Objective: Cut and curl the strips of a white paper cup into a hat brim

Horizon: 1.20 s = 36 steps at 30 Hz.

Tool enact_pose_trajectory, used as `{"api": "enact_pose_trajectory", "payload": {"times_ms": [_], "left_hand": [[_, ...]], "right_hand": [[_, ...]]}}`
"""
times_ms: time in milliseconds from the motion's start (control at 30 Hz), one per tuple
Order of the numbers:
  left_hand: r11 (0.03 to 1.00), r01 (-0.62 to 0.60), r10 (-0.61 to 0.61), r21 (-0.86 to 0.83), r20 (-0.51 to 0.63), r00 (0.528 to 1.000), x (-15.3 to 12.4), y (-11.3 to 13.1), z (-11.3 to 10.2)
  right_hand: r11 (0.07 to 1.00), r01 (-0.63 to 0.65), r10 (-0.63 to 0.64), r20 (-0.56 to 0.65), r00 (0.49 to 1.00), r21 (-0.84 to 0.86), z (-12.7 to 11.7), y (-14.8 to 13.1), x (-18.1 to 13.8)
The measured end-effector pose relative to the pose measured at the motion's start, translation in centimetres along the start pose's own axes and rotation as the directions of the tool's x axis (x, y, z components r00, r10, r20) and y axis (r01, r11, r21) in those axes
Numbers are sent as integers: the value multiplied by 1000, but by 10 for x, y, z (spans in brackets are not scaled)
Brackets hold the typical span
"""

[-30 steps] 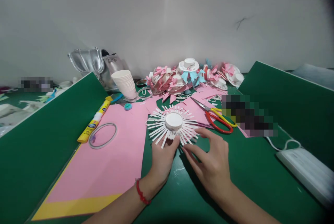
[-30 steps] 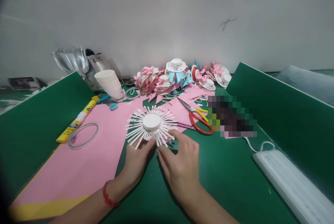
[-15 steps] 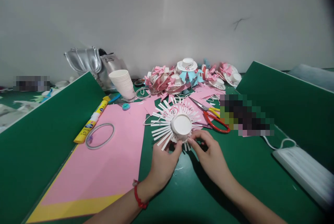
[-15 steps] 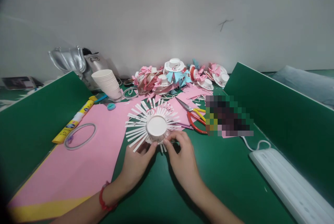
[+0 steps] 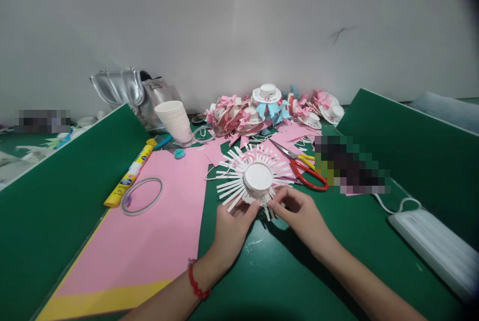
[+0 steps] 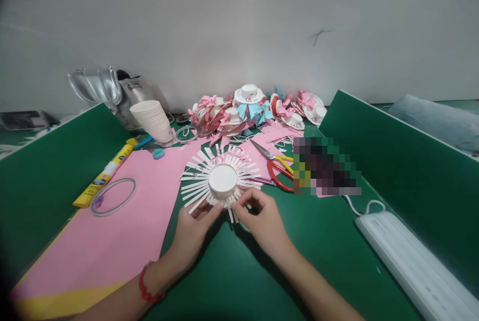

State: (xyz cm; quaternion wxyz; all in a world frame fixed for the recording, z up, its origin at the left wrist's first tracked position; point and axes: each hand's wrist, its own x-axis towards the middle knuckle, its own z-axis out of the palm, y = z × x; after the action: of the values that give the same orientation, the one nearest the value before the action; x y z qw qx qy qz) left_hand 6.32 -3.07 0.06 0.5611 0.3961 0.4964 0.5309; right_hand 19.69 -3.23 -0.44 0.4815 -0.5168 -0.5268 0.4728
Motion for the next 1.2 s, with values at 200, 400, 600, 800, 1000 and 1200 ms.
{"api": "enact_pose_trajectory", "payload": {"times_ms": [200,400,600,800,1000,1200], "left_hand": [[999,-32,30,24,63,998,-1,0,-1],[998,-56,54,22,102,993,-2,1,-1],[996,-73,69,55,74,995,-3,3,1],[991,-111,104,81,84,991,-1,3,1],[996,-82,79,22,119,990,-1,1,-1],[999,-42,39,23,123,992,0,-5,-5]], "right_hand": [[999,-7,8,-35,999,32,2,-4,-2],[998,-26,31,-100,995,54,1,-3,-2],[998,-37,41,-83,996,49,0,-4,-2],[999,21,-20,-51,998,35,-1,-4,-3],[997,78,-78,-53,996,0,-1,-2,-3],[995,88,-91,-86,992,-35,-1,-3,-3]]}}
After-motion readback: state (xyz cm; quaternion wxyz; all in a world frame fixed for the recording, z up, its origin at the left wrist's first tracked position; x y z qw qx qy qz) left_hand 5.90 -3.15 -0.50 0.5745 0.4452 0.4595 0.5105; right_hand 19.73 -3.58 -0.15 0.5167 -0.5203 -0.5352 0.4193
